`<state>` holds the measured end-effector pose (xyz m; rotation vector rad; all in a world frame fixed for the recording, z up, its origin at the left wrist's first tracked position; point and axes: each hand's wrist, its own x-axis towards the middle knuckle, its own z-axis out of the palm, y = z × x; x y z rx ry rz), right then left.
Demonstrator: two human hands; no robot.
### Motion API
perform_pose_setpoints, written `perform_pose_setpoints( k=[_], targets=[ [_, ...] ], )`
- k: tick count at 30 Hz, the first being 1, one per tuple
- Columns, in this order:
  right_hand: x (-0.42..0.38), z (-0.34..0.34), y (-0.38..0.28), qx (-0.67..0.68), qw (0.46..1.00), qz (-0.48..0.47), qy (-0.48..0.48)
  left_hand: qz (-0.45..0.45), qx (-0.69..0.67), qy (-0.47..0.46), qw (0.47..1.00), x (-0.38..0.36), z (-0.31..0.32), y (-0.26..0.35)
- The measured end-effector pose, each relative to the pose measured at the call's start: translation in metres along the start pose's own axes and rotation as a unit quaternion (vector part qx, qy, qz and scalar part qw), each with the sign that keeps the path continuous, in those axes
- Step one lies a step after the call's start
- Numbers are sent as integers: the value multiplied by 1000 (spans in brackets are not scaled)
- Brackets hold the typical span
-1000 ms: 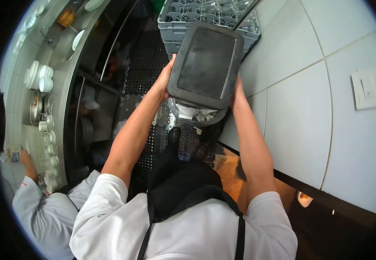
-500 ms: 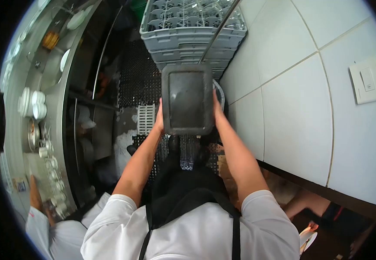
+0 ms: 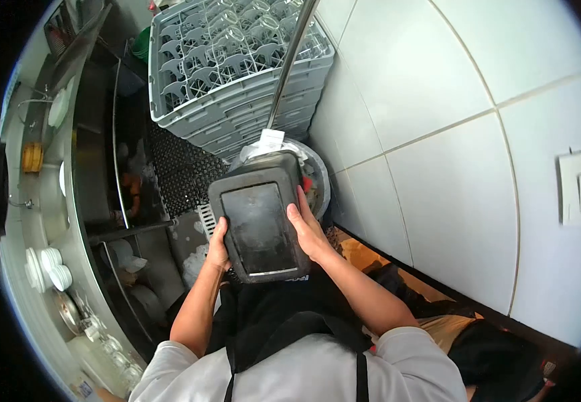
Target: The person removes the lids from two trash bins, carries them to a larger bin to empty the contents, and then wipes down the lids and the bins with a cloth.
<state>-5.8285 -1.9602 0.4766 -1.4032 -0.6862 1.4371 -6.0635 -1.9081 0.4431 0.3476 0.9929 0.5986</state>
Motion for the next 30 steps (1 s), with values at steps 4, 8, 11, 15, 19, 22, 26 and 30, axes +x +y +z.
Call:
perform_pose_setpoints(
  k=[4,8,11,15,19,22,26,30],
  targets=[
    [36,-10,28,9,999,35,34,-41,-10,23,999,57,-3,-4],
    [80,-13,44,-64,990,71,107,-22,35,72,997,102,-8,2],
    [108,-8,49,-141,976,36,162,28,118,162,979,135,-16,6],
    [150,-47,83,-104,983,20,152,76,193,215,954,160,17,13],
    [145,-54,38,21,987,137,84,68,188,186,962,169,31,13],
    [134,-66,55,166,966,195,46,45,80,69,993,175,-1,-18],
    [131,-87,117,100,963,233,91,-27,-82,-53,995,163,-22,-27],
    [120,-64,107,206,939,265,75,-3,-38,22,999,186,-62,-80]
  ],
)
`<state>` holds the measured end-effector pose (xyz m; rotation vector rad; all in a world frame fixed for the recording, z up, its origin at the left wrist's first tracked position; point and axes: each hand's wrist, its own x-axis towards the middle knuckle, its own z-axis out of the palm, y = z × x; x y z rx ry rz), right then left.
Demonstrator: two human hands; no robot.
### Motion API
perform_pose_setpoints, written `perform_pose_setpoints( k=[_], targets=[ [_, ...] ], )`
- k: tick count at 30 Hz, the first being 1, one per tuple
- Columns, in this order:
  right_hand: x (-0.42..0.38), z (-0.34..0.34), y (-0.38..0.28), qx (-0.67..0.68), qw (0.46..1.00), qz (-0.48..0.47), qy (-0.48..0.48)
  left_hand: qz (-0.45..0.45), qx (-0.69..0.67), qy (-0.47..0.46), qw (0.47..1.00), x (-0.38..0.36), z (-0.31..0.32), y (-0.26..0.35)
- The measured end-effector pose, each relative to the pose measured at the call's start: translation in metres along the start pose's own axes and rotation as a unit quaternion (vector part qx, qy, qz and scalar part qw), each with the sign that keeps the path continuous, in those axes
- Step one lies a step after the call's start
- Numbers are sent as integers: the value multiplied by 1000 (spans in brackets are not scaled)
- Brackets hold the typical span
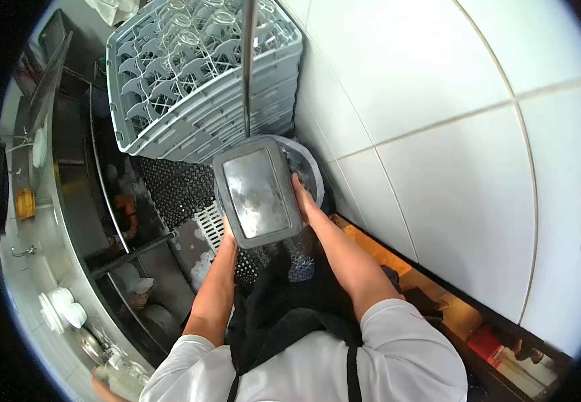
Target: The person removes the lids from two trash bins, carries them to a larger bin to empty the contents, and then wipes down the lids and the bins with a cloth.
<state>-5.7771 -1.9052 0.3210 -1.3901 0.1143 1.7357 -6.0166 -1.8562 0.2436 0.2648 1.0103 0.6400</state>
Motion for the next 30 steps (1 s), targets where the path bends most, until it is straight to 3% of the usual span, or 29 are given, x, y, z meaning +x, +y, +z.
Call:
perform_pose_setpoints(
  k=[4,6,10,14,17,21,30],
  targets=[
    [-45,21,-1,26,994,-80,-72,-42,-56,-20,997,-59,31,42],
    [-84,42,-12,57,993,-52,-85,16,1,-30,999,-79,31,54],
    [-79,36,22,-65,984,-156,-46,50,17,-7,999,-139,47,78],
    [-148,67,10,-186,953,-239,31,96,21,-34,995,-179,30,81],
    [-170,73,11,-232,941,-244,39,84,-24,-64,994,-205,21,77],
    [-198,78,6,-266,931,-247,21,95,13,-14,995,-223,8,75],
    [-198,83,24,-299,925,-234,16,113,9,-11,993,-251,5,72]
  ],
)
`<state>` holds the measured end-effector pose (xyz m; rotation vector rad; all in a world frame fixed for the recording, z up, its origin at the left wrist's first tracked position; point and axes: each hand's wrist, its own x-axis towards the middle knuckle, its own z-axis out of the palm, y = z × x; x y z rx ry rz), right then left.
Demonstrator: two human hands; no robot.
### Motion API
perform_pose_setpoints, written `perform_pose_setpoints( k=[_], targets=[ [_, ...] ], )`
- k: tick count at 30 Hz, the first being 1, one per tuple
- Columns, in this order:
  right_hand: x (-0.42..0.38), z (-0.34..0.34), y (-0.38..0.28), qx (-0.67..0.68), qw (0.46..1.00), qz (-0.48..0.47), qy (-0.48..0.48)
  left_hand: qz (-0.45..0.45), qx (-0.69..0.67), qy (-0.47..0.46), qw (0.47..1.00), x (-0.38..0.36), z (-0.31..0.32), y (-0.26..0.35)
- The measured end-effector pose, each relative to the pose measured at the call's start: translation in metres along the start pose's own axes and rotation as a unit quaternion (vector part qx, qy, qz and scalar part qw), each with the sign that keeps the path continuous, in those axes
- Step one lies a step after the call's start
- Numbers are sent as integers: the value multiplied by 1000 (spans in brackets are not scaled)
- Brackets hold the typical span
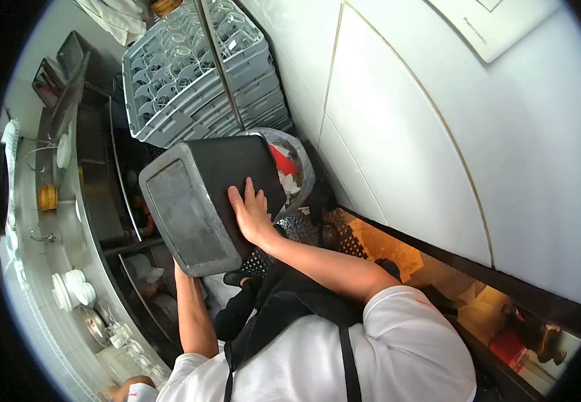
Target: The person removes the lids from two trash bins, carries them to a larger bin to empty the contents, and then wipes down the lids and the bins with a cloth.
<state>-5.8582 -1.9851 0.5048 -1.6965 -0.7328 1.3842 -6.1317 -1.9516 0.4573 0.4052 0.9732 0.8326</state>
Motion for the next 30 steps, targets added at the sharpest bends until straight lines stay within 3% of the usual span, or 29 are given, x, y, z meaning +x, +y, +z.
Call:
perform_pose_setpoints(
  k=[7,10,14,17,19,20,22,23,26,30],
  targets=[
    [-30,23,-18,-50,998,16,-30,10,-15,13,1000,-18,-12,-4],
    [-28,42,-12,-143,989,-14,-23,23,-27,19,999,-16,-15,-8],
    [-35,64,-4,-231,962,-122,-82,86,-60,32,994,4,-20,-10],
    [-31,79,7,-277,935,-212,-63,172,-103,53,978,7,-41,4],
    [-20,80,13,-288,925,-231,-87,157,-97,80,979,-5,-66,30],
    [-17,79,14,-294,920,-240,-100,77,-60,106,990,-15,-77,48],
    [-15,82,21,-327,902,-267,-86,67,19,7,998,-16,-90,71],
    [-10,85,28,-327,896,-287,-85,64,60,64,994,-10,-101,79],
    [2,89,35,-302,886,-339,-89,25,146,110,983,-1,-94,93],
    [34,71,49,-225,884,-399,-95,26,144,192,970,15,-92,95]
  ],
)
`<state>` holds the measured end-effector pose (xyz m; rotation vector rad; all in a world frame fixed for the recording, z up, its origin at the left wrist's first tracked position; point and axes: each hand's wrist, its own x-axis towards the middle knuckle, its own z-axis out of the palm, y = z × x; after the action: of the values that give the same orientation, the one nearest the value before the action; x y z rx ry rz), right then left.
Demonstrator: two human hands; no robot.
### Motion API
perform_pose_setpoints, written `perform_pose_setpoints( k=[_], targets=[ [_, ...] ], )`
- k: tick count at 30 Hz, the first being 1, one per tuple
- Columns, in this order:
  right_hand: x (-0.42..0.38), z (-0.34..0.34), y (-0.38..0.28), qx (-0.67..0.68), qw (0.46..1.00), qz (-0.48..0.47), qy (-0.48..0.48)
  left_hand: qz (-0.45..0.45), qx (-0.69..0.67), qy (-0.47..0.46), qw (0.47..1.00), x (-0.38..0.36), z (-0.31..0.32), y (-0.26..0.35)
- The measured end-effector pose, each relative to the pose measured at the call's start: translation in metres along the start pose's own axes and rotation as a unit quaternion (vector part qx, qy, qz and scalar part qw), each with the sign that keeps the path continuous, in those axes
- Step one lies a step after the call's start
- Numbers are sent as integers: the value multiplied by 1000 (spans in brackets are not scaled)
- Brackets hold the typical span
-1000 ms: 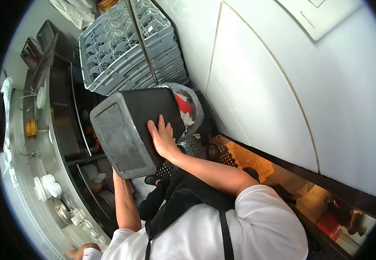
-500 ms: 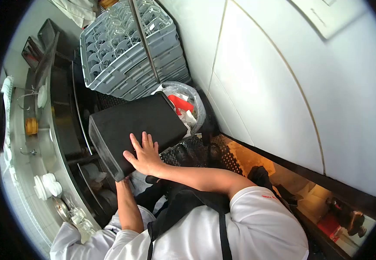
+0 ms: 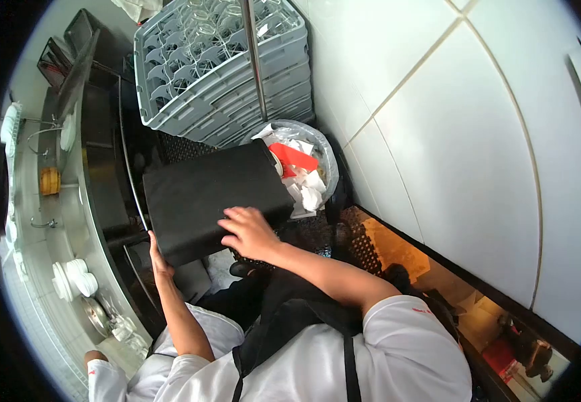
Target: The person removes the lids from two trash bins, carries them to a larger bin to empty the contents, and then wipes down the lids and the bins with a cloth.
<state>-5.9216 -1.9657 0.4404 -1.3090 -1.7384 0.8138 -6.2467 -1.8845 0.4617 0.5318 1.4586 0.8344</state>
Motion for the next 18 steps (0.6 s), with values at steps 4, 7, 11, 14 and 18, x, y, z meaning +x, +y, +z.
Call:
perform_pose_setpoints(
  k=[4,7,11,14,18],
  targets=[
    [-7,-13,64,-112,945,221,213,-16,3,-7,1000,29,-17,-5],
    [-34,-8,133,4,896,326,301,0,26,12,1000,38,-16,0],
    [-100,-24,153,-153,887,375,222,-2,35,13,999,45,-20,6],
    [-128,1,170,-39,836,470,280,-5,15,3,1000,41,-22,2],
    [-116,1,184,-8,946,308,102,19,1,-6,1000,49,-33,-3]
  ],
)
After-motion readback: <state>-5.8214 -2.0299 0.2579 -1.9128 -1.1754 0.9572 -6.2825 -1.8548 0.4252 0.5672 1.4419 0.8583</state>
